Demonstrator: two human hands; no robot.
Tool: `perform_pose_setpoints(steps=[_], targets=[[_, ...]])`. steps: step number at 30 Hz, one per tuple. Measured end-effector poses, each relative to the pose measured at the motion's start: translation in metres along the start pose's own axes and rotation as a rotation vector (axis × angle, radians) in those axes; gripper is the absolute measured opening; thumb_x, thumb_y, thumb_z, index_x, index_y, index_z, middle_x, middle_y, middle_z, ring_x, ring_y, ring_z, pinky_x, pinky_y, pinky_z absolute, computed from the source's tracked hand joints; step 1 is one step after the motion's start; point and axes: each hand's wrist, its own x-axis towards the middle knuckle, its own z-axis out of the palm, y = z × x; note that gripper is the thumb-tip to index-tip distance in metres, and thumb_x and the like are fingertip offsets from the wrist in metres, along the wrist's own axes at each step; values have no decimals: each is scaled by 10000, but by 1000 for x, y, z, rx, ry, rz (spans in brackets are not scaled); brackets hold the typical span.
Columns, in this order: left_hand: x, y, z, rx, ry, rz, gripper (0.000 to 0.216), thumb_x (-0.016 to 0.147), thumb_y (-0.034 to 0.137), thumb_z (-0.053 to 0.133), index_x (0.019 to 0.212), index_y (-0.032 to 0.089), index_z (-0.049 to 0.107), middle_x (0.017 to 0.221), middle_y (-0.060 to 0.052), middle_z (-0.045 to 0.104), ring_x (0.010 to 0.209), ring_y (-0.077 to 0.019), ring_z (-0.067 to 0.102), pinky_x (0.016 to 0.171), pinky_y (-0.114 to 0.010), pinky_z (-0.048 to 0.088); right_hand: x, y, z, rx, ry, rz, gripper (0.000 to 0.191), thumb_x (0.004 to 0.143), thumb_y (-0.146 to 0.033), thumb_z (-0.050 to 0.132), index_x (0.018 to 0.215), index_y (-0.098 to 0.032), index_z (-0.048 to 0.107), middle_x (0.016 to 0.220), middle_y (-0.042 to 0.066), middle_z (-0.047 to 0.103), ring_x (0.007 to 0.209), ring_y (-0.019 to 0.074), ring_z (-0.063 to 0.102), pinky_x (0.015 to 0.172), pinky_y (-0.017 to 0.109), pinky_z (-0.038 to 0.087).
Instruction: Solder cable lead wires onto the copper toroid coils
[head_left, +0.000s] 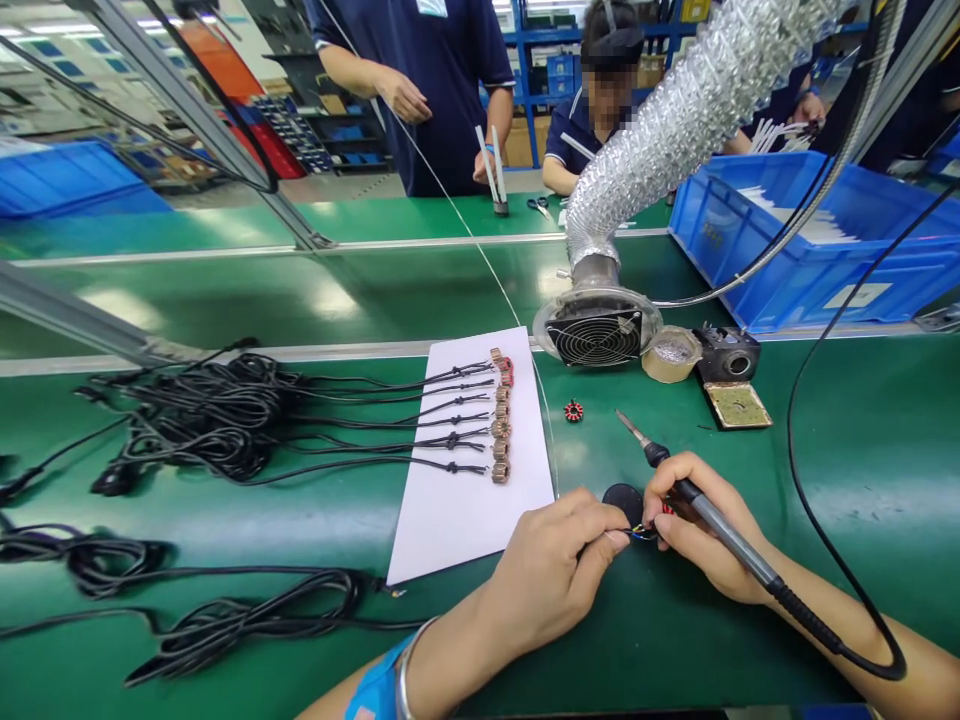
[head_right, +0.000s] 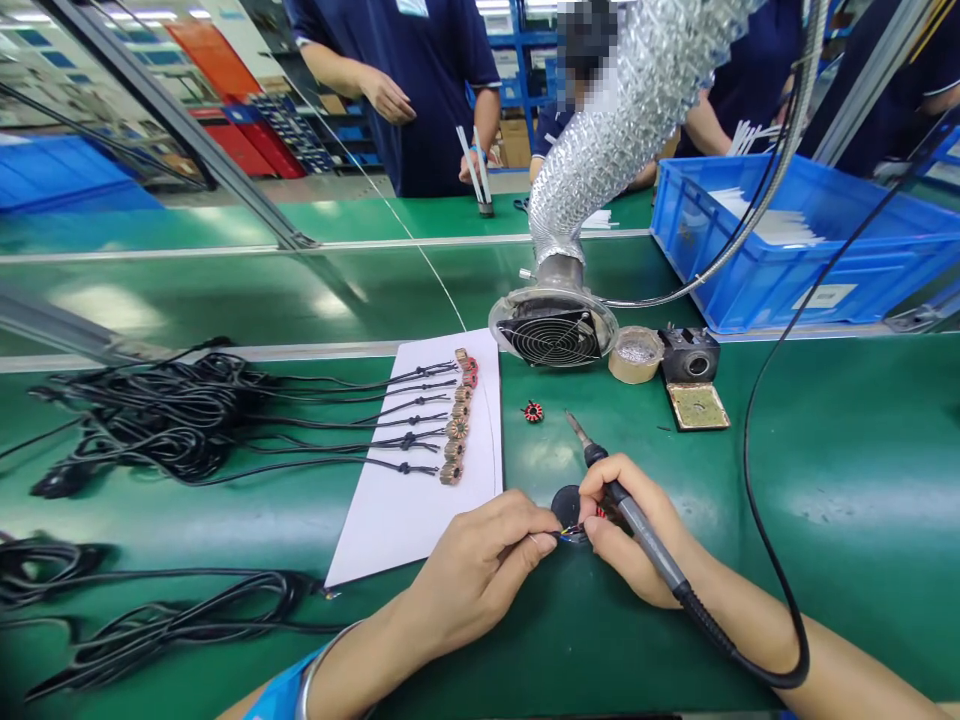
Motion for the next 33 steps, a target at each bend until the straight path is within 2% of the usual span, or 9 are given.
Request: perform_pose_setpoints(steps=[8,16,19,21,24,27,30,33], targets=[[-6,-2,2,138,-76,32,188,942,191,488,1000,208,667,805,-21,607,670,-128,585,598,-225,459,4,-15,-8,-202,-129,-10,192,912,-168,543,1078,-254,499,808,-29,602,669,89,569,641,190,469],[-5,2,3,329,-123,148,205,948,166,437,947,202,638,775,-7,597,601,-137,557,523,-241,436,1,-11,-7,-409,-223,-65,173,936,-210,539,1102,-261,546,727,-52,575,598,74,523,579,178,411],[-5,3,3,352,-114,176,203,952,176,430,925,200,630,769,-6,595,578,-134,545,506,-241,431,1,-11,-6,-411,-241,-51,147,950,-226,516,1087,-256,561,706,-55,566,550,64,488,542,173,387],[-5,2,3,338,-108,151,187,950,185,440,961,208,625,788,-8,601,597,-139,560,520,-243,445,1,-14,-6,-357,-244,11,154,941,-220,510,1086,-249,555,729,-46,578,567,70,509,547,173,400],[-5,0,2,302,-108,80,188,945,182,455,1022,226,621,808,-8,604,611,-137,576,548,-240,466,4,-19,-6,-244,-215,135,227,869,-162,527,1083,-238,519,794,-28,588,642,90,553,593,184,438],[-5,0,1,303,-95,54,184,944,186,457,1012,221,624,809,-11,606,613,-135,574,554,-241,468,6,-22,-5,-188,-165,180,280,807,-139,527,1067,-236,485,810,-23,576,660,99,557,606,191,456],[-5,5,3,353,-96,79,152,937,216,478,969,211,626,808,-4,617,649,-141,589,534,-240,454,2,-17,-2,-249,-120,165,248,812,-193,542,1050,-238,491,779,-26,568,616,99,559,573,181,474],[-4,7,7,422,-115,102,166,940,296,485,967,222,632,809,19,627,639,-130,591,450,-235,407,-6,2,-4,-391,-6,125,218,819,-282,594,1022,-238,526,747,-16,594,585,114,593,537,175,492]])
